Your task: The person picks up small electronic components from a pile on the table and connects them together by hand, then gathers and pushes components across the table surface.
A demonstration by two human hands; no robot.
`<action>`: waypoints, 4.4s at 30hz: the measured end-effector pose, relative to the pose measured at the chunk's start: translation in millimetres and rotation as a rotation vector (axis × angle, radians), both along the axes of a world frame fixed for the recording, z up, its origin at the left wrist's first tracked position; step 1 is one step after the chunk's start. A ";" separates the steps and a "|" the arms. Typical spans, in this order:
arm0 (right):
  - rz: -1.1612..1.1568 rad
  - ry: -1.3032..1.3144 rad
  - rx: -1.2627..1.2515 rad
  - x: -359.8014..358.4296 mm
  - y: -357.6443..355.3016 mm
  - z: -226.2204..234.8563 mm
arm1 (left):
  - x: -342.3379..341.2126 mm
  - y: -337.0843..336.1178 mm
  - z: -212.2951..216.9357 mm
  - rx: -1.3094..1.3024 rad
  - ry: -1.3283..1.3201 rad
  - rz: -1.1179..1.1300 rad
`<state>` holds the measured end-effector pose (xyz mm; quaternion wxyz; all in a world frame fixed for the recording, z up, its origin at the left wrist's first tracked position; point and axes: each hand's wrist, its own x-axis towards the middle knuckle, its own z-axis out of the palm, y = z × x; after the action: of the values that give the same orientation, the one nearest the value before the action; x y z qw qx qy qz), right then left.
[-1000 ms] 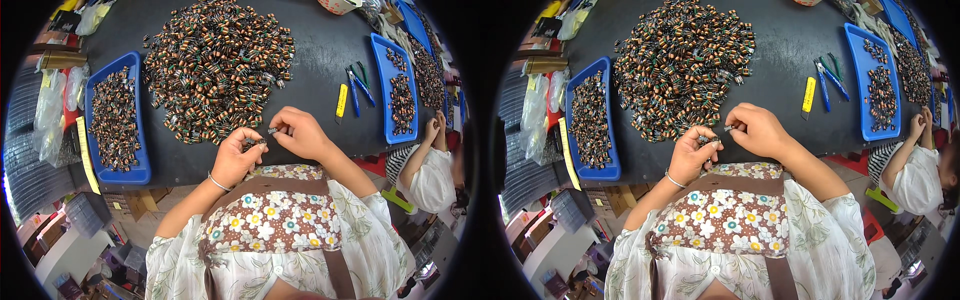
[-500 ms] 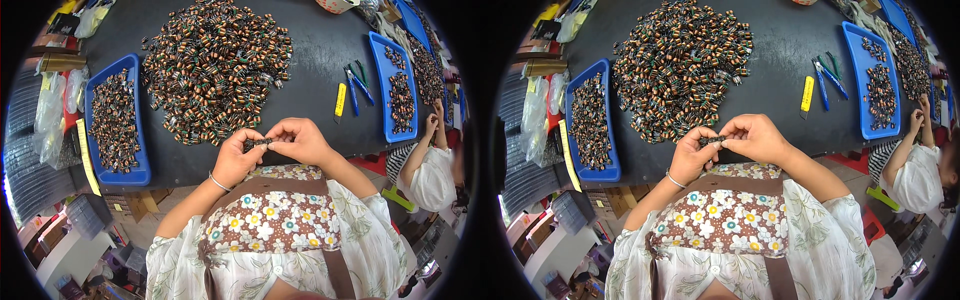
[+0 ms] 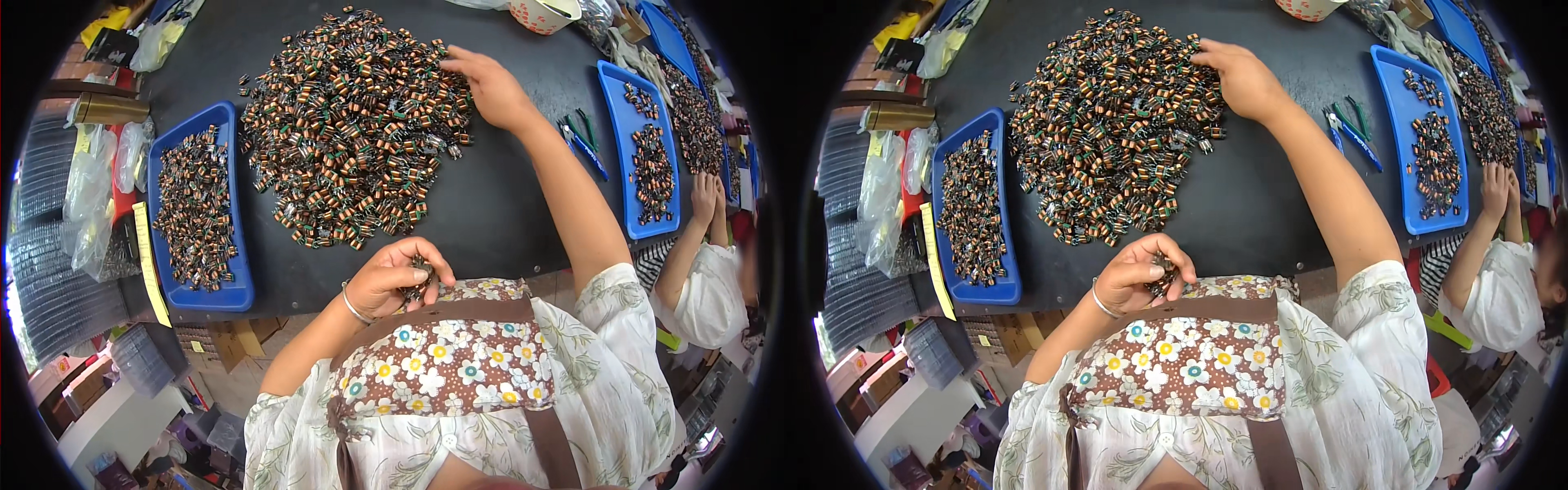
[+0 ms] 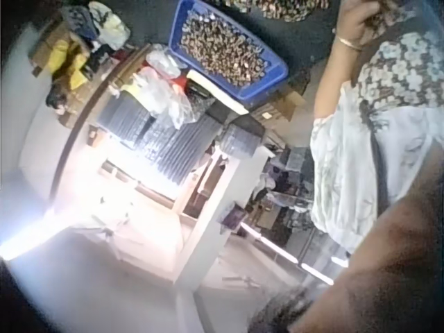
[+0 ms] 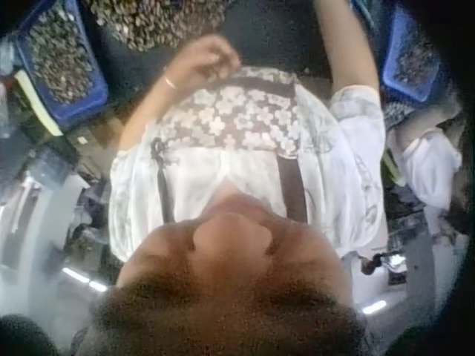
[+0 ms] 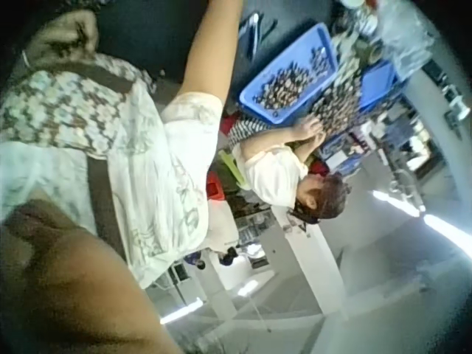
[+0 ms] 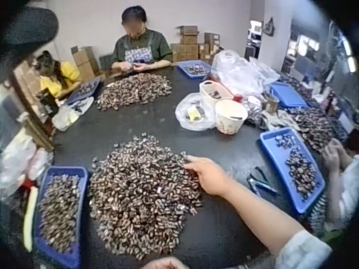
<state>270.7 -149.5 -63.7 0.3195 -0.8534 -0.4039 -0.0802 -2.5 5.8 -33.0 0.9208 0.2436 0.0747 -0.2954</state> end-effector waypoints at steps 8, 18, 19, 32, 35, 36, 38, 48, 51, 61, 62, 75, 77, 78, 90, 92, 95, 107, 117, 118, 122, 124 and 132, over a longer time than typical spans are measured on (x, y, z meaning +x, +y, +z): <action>-0.024 0.185 -0.185 -48.0 -19.2 27.2 | 3.8 3.7 -7.6 0.033 0.047 -0.019; 0.131 0.554 0.108 -152.8 -28.0 50.5 | 9.5 -1.1 -2.2 0.165 0.187 -0.027; 0.207 0.567 0.145 -157.3 -28.8 47.6 | 9.2 -1.4 -2.2 0.165 0.187 -0.030; 0.248 0.797 0.138 -174.1 -39.3 49.1 | 1.6 -2.5 -0.8 0.280 0.210 -0.027; 0.151 0.715 0.024 -178.3 -45.2 44.9 | 0.6 -5.6 0.9 0.384 0.190 0.008; 0.139 0.612 -0.054 -181.1 -46.1 42.2 | 0.6 -6.8 1.7 0.384 0.193 0.008; 0.127 0.511 -0.130 -185.6 -47.6 41.0 | 1.1 -9.5 4.3 0.534 0.144 0.026; 0.123 0.378 -0.137 -192.9 -55.6 40.7 | 1.0 -13.2 6.2 0.691 0.063 0.056; 0.106 0.421 -0.153 -191.8 -53.9 43.1 | -0.1 -13.6 5.6 0.680 0.070 0.064; 0.052 0.632 -0.095 -195.6 -53.5 43.3 | -2.1 -14.9 2.0 0.649 0.056 0.033; 0.051 0.630 -0.094 -195.7 -53.3 46.7 | -2.0 -15.7 2.4 0.630 0.070 0.037; 0.244 0.927 0.272 -197.7 -50.6 58.3 | 1.4 -7.3 3.8 0.208 0.151 -0.104; 0.209 0.878 0.273 -195.2 -54.2 59.9 | 1.4 -5.8 3.8 0.199 0.143 -0.114; 0.175 0.829 0.275 -193.1 -57.0 59.6 | 1.4 -5.1 3.6 0.193 0.136 -0.124; -0.003 0.399 -0.066 -179.1 -76.9 38.9 | 0.6 -10.7 -0.4 0.291 0.166 0.023; 0.063 0.444 -0.053 -186.0 -69.7 42.2 | 4.6 -11.1 5.2 0.346 0.162 -0.003; 0.004 0.936 0.071 -194.2 -60.2 49.9 | 2.4 -13.2 5.7 0.466 0.139 -0.010; 0.161 0.940 0.170 -199.1 -45.0 60.6 | -0.7 -16.6 7.4 0.669 0.091 0.025; 0.216 0.913 0.217 -191.7 -45.8 57.1 | 0.8 -16.3 4.8 0.631 0.079 -0.030; 0.217 0.789 0.195 -187.8 -48.8 53.2 | 0.1 -15.9 4.4 0.632 0.079 -0.029; 0.207 0.457 0.054 -177.6 -58.2 30.9 | -1.7 -14.1 0.5 0.578 0.111 -0.026; 0.203 0.360 -0.018 -176.3 -57.5 27.5 | -0.2 -11.6 0.0 0.559 0.112 -0.034; 0.118 0.751 0.091 -186.1 -47.8 41.4 | -4.5 0.1 -5.2 0.028 0.059 -0.022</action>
<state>84.6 -197.3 -22.3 0.4869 -0.7836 -0.3031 0.2388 -7.0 5.9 -38.2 0.9113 0.2487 0.1031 -0.3117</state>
